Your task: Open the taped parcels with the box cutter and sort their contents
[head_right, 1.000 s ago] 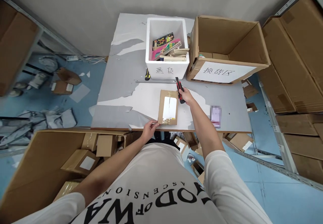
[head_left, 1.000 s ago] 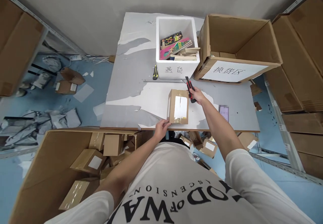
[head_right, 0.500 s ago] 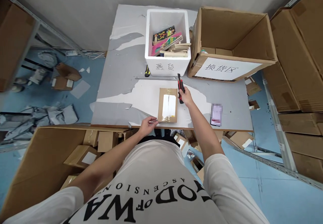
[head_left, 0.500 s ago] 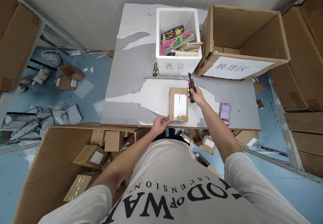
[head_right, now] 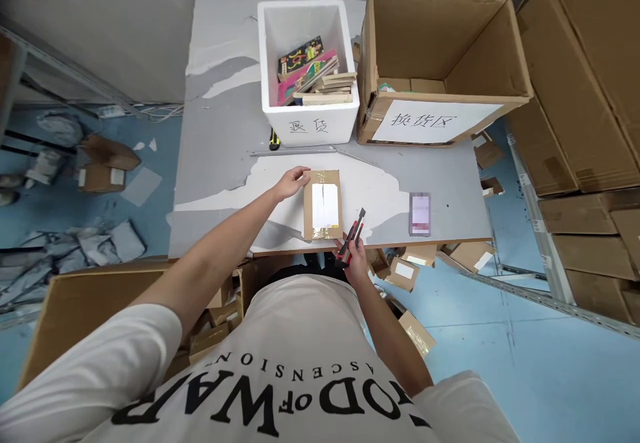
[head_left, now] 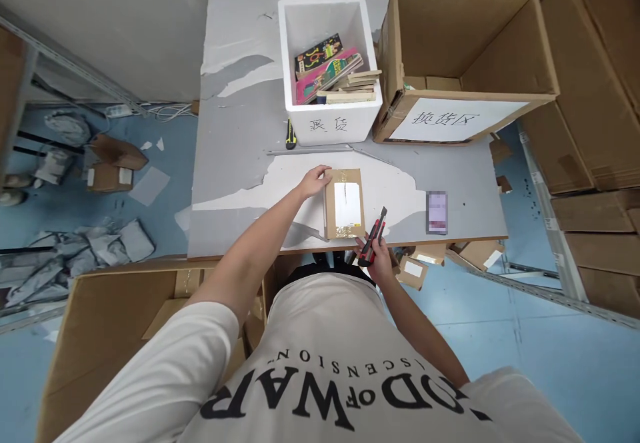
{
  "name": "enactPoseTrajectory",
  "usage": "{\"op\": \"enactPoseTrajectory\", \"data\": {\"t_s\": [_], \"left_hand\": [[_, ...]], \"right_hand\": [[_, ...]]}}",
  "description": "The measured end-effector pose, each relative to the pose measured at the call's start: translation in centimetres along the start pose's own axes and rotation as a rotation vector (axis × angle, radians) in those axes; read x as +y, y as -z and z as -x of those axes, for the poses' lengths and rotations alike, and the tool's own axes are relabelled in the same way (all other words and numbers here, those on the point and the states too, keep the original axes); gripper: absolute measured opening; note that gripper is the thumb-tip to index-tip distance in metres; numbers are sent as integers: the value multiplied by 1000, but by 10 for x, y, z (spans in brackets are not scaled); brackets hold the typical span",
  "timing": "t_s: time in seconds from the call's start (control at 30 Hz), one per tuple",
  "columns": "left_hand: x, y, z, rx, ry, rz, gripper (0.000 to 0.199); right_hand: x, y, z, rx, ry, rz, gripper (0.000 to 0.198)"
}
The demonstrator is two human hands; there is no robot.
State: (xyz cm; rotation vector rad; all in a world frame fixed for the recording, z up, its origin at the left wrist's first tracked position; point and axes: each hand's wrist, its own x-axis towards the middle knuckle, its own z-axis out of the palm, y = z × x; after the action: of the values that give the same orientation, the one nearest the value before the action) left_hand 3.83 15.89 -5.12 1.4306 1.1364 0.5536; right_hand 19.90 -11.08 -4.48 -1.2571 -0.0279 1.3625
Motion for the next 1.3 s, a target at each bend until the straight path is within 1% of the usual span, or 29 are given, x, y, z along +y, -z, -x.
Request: {"op": "enactPoseTrajectory", "data": {"t_s": [0.1, 0.2, 0.3, 0.4, 0.47, 0.5, 0.57, 0.67, 0.73, 0.83, 0.9, 0.97, 1.03, 1.07, 1.1, 1.17, 1.23, 1.27, 1.3], "left_hand": [[-5, -6, 0, 31, -5, 78, 36], [-6, -4, 5, 77, -15, 81, 29], [-1, 3, 21, 166, -27, 42, 26], [3, 3, 52, 345, -40, 0, 26], [3, -4, 79, 517, -11, -39, 26], [2, -10, 91, 593, 25, -48, 27], [-3, -24, 112, 704, 94, -27, 27], [-16, -41, 129, 781, 174, 63, 28], [-25, -46, 133, 798, 219, 110, 27], [-34, -45, 136, 768, 245, 113, 28], [-36, -40, 139, 736, 245, 61, 32], [-33, -34, 141, 722, 222, -55, 37], [-25, -27, 141, 694, 127, -243, 42], [-20, -24, 139, 649, 50, -352, 44], [-14, -21, 136, 577, -34, -461, 47], [-4, -15, 126, 369, -180, -651, 56], [4, -11, 116, 159, -260, -788, 65], [6, -10, 111, 89, -276, -837, 67], [7, -10, 107, 46, -283, -873, 69]], "right_hand": [[7, -8, -5, 42, 18, -66, 42], [-1, -6, -10, 60, 29, -72, 42], [-25, -2, -21, 37, 64, -21, 39], [-59, -6, -47, -37, 90, 104, 36], [-83, -15, -72, -105, 82, 227, 35], [-94, -21, -85, -135, 72, 299, 34], [-112, -37, -110, -188, 51, 436, 31], [-126, -60, -137, -253, 34, 574, 27], [-129, -70, -146, -280, 41, 624, 27], [-126, -76, -150, -289, 71, 660, 31], [-122, -75, -148, -298, 78, 650, 34], [-118, -68, -143, -293, 99, 614, 38], [-114, -57, -134, -262, 161, 600, 43], [-112, -49, -128, -236, 203, 615, 46], [-109, -41, -120, -210, 239, 644, 49], [-104, -23, -102, -179, 267, 732, 56], [-100, -8, -84, -184, 238, 813, 68], [-97, -2, -75, -197, 214, 843, 74], [-95, 2, -68, -213, 192, 864, 78]]}}
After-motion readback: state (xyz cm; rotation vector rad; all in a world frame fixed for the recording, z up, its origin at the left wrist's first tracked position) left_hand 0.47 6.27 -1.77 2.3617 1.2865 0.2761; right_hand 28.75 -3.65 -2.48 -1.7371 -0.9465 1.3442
